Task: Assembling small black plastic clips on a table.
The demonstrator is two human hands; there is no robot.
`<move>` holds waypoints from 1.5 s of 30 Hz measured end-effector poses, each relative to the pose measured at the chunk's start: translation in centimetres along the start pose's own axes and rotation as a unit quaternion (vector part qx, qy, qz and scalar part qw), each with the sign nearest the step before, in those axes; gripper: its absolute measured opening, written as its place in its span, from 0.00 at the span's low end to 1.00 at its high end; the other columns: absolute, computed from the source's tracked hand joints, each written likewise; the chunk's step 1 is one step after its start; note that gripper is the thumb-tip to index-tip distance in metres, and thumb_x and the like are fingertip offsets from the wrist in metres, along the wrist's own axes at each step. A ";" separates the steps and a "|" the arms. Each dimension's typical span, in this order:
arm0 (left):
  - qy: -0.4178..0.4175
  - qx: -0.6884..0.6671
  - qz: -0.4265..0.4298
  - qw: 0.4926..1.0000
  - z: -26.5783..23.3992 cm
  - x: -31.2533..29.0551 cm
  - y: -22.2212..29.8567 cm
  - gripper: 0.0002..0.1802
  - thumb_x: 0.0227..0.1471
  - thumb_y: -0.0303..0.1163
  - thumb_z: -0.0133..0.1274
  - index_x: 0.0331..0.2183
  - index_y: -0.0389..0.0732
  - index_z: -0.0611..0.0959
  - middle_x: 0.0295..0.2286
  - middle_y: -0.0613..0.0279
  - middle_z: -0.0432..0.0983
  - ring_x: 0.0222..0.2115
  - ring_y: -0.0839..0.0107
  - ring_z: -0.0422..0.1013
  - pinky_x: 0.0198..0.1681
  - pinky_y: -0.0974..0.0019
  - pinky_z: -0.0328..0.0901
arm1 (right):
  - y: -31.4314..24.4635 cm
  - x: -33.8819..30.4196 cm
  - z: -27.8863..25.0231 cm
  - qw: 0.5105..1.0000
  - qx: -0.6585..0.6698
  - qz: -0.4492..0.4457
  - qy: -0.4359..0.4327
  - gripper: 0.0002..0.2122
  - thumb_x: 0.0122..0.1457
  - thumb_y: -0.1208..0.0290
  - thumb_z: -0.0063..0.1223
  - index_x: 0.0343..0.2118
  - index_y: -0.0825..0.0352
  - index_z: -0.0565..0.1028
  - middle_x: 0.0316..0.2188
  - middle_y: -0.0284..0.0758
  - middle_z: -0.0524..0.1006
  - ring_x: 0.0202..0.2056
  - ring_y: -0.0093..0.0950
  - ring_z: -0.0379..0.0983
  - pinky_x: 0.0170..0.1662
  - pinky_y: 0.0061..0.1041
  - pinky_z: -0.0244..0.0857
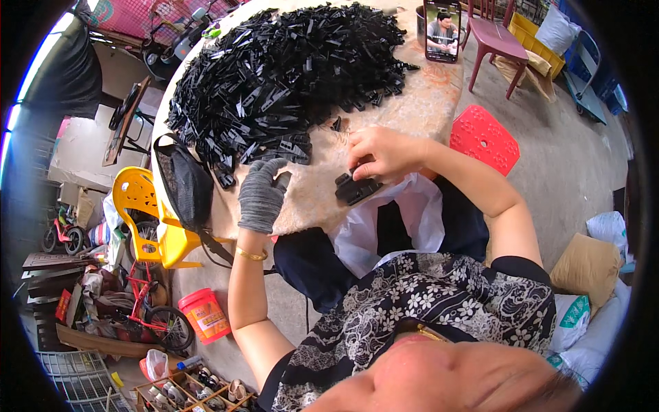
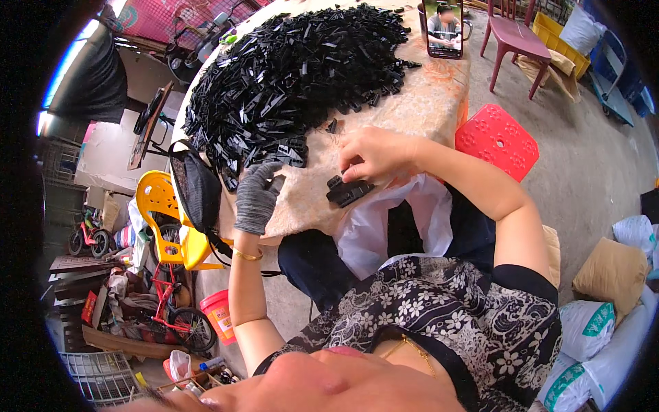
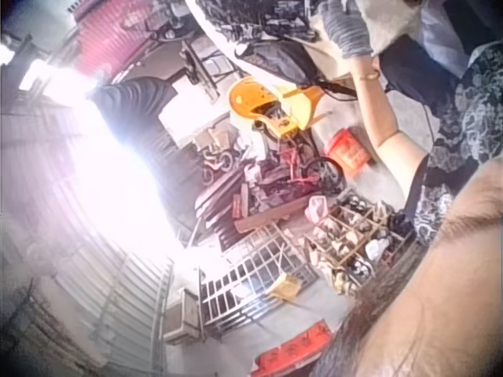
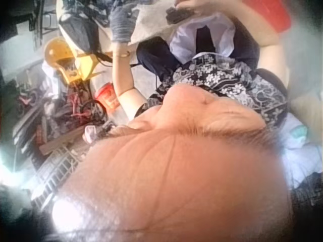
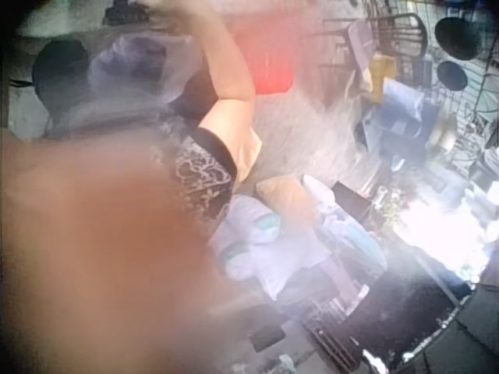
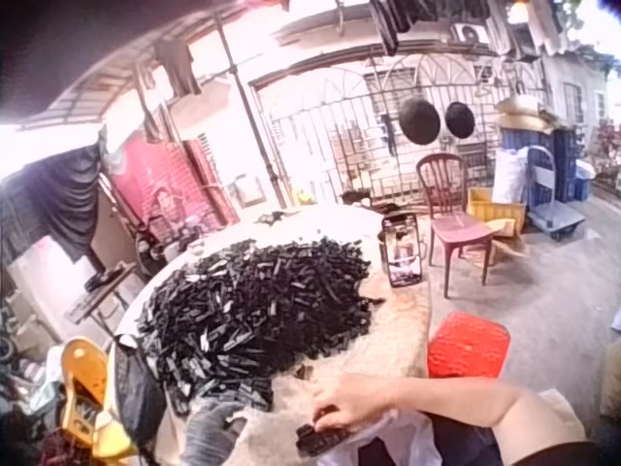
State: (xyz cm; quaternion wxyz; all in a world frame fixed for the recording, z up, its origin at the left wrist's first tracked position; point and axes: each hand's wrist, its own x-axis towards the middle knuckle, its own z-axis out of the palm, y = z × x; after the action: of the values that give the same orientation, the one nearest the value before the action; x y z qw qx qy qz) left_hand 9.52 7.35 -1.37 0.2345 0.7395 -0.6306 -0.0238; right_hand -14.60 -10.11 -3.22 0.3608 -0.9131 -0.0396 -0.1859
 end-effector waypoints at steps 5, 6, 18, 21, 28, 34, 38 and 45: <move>0.012 0.011 0.057 0.998 2.6 1.5 1.7 0.18 0.49 0.33 0.52 0.45 0.48 0.76 0.36 0.51 0.72 0.33 0.53 0.71 0.34 0.55 0.66 | 3.3 2.2 -0.1 0.968 -0.169 0.027 0.184 0.12 0.51 0.62 0.56 0.33 0.65 0.76 0.27 0.38 0.74 0.30 0.38 0.72 0.33 0.33 0.66; 0.011 0.033 0.053 0.998 2.8 1.8 1.9 0.18 0.49 0.35 0.52 0.45 0.48 0.75 0.35 0.51 0.72 0.32 0.53 0.71 0.34 0.54 0.66 | 3.4 2.7 0.2 0.962 -0.202 0.066 0.171 0.12 0.52 0.61 0.56 0.32 0.65 0.76 0.27 0.39 0.74 0.30 0.38 0.73 0.33 0.33 0.67; -0.077 0.120 0.038 0.989 2.2 5.1 0.8 0.14 0.52 0.32 0.48 0.42 0.44 0.76 0.32 0.47 0.73 0.34 0.50 0.70 0.38 0.54 0.65 | 4.1 4.0 1.7 0.979 -0.164 0.000 0.123 0.07 0.48 0.72 0.53 0.31 0.67 0.73 0.31 0.38 0.74 0.35 0.37 0.72 0.39 0.32 0.67; -0.106 0.190 0.062 0.974 1.6 5.8 1.1 0.15 0.47 0.27 0.49 0.41 0.46 0.77 0.31 0.50 0.73 0.33 0.52 0.71 0.36 0.54 0.66 | 4.8 3.1 2.1 0.983 -0.122 -0.026 0.133 0.05 0.48 0.74 0.53 0.29 0.68 0.74 0.31 0.37 0.73 0.35 0.38 0.71 0.39 0.32 0.66; -0.042 0.282 0.159 0.945 1.4 6.9 0.8 0.15 0.42 0.31 0.54 0.37 0.48 0.78 0.32 0.57 0.70 0.35 0.56 0.69 0.36 0.55 0.66 | 4.5 3.1 2.2 0.979 -0.151 -0.041 0.131 0.06 0.47 0.71 0.57 0.27 0.67 0.75 0.28 0.36 0.71 0.33 0.38 0.71 0.37 0.33 0.66; 0.129 0.207 0.236 0.941 1.3 6.1 0.8 0.12 0.44 0.32 0.54 0.34 0.41 0.75 0.35 0.57 0.72 0.37 0.58 0.68 0.39 0.57 0.65 | 4.2 2.3 2.1 0.982 -0.136 -0.052 0.119 0.06 0.47 0.70 0.57 0.28 0.64 0.76 0.28 0.37 0.72 0.34 0.38 0.71 0.38 0.34 0.65; 0.101 0.163 0.219 0.957 1.5 4.4 2.6 0.10 0.46 0.31 0.53 0.34 0.42 0.75 0.29 0.57 0.72 0.31 0.57 0.69 0.35 0.57 0.65 | 4.4 1.8 1.9 0.989 -0.092 -0.030 0.115 0.05 0.48 0.70 0.57 0.28 0.64 0.78 0.29 0.37 0.74 0.35 0.38 0.72 0.39 0.34 0.66; -0.037 -0.063 0.109 0.991 3.8 0.4 3.1 0.16 0.44 0.29 0.57 0.38 0.39 0.76 0.33 0.51 0.75 0.33 0.54 0.72 0.37 0.58 0.67 | 4.0 1.0 1.4 0.995 -0.007 -0.028 0.099 0.06 0.45 0.77 0.58 0.29 0.66 0.78 0.29 0.36 0.75 0.35 0.36 0.71 0.39 0.32 0.64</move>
State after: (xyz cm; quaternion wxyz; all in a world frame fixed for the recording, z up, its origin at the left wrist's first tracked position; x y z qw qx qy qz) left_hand 5.50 5.44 -3.51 0.2581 0.6491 -0.7127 -0.0650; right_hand -12.36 -12.13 -6.36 0.3515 -0.8911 -0.0285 -0.2856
